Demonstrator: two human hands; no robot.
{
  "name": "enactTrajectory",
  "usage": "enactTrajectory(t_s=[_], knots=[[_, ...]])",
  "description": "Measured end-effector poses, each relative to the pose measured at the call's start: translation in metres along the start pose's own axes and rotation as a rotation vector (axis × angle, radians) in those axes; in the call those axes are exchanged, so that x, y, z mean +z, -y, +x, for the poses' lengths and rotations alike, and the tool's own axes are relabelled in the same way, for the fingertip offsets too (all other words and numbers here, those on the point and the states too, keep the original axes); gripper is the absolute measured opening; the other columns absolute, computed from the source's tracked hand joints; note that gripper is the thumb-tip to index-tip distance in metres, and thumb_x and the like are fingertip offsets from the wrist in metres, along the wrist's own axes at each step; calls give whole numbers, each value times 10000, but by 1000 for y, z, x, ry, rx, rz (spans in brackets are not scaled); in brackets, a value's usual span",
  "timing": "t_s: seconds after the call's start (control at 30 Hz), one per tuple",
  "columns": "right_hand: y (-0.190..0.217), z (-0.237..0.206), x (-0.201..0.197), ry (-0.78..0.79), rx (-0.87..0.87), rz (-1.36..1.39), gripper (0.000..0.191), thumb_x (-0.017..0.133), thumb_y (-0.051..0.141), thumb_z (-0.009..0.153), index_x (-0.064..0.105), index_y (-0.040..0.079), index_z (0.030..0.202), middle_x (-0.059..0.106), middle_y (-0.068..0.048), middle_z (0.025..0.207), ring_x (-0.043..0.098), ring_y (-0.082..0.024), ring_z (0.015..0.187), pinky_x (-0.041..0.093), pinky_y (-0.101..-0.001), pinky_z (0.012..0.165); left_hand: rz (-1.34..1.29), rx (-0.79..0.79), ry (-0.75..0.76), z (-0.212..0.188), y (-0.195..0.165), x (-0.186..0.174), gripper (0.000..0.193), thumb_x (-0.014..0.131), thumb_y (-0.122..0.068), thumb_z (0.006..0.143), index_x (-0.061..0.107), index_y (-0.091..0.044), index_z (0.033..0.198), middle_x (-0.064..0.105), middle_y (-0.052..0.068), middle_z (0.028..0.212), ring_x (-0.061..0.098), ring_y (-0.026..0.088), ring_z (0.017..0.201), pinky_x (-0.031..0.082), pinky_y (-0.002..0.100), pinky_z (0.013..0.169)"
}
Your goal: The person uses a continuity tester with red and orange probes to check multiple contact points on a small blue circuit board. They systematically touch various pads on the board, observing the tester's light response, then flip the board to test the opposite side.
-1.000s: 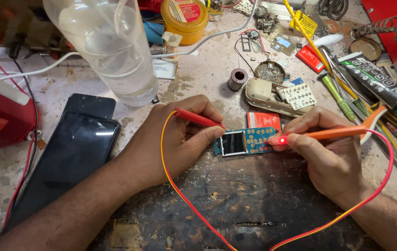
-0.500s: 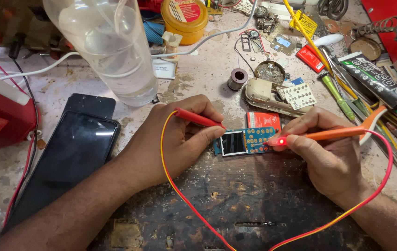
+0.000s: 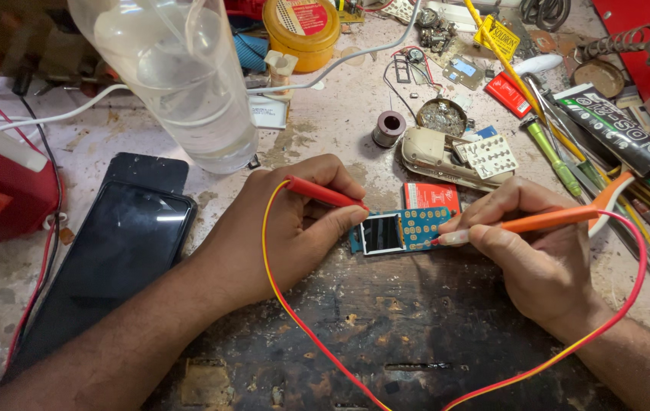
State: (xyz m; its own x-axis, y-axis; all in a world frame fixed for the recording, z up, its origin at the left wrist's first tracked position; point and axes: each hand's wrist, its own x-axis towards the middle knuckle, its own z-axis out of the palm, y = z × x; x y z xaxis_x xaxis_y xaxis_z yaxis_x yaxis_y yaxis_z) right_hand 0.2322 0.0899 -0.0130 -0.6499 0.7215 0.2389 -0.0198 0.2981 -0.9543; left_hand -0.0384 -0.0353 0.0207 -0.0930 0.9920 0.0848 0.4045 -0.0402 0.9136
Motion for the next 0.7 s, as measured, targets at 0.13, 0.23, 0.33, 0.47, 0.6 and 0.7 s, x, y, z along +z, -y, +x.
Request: enactTrajectory(t_s=[0.13, 0.23, 0.33, 0.47, 0.6, 0.7], knots=[[0, 0, 1, -18, 20, 21, 17, 603, -21, 908, 589, -29, 903, 729, -198, 934, 749, -260, 946, 605, -409, 944, 16, 0, -1, 0, 0, 0, 174, 714, -197, 895, 701, -66, 1008, 768, 20, 809, 686, 55, 711, 554, 254, 645], [0, 0, 1, -27, 26, -8, 14, 603, -21, 901, 591, -27, 896, 734, -191, 927, 752, -254, 935, 609, -403, 934, 11, -1, 1, 0, 0, 0, 172, 712, -196, 894, 701, -67, 1008, 769, 16, 812, 689, 50, 715, 557, 251, 649], [0, 0, 1, -32, 17, -47, 18, 612, -21, 902, 597, -23, 892, 732, -183, 917, 746, -243, 922, 602, -382, 913, 3, -5, 3, 0, 0, 0, 170, 711, -195, 895, 700, -66, 1006, 766, 17, 813, 683, 55, 712, 555, 254, 646], [-1, 0, 1, -34, -4, -82, 36, 633, -20, 903, 602, -18, 884, 726, -172, 910, 735, -230, 906, 589, -354, 885, 4, -4, 2, 0, 0, 0, 171, 715, -196, 893, 702, -68, 1005, 766, 17, 812, 684, 55, 718, 555, 255, 650], [-2, 1, 1, -36, -4, -81, 43, 638, -21, 901, 601, -15, 881, 722, -166, 905, 735, -227, 904, 591, -353, 882, 7, 1, 0, 0, 0, 0, 170, 714, -196, 893, 703, -70, 1007, 768, 14, 814, 689, 51, 721, 555, 252, 652], [-2, 1, 1, -40, 3, -50, 36, 631, -20, 901, 601, -14, 883, 724, -166, 904, 737, -226, 902, 592, -355, 880, 7, -1, 1, 0, 0, 0, 170, 715, -195, 893, 702, -71, 1009, 766, 15, 814, 685, 51, 720, 552, 251, 651]])
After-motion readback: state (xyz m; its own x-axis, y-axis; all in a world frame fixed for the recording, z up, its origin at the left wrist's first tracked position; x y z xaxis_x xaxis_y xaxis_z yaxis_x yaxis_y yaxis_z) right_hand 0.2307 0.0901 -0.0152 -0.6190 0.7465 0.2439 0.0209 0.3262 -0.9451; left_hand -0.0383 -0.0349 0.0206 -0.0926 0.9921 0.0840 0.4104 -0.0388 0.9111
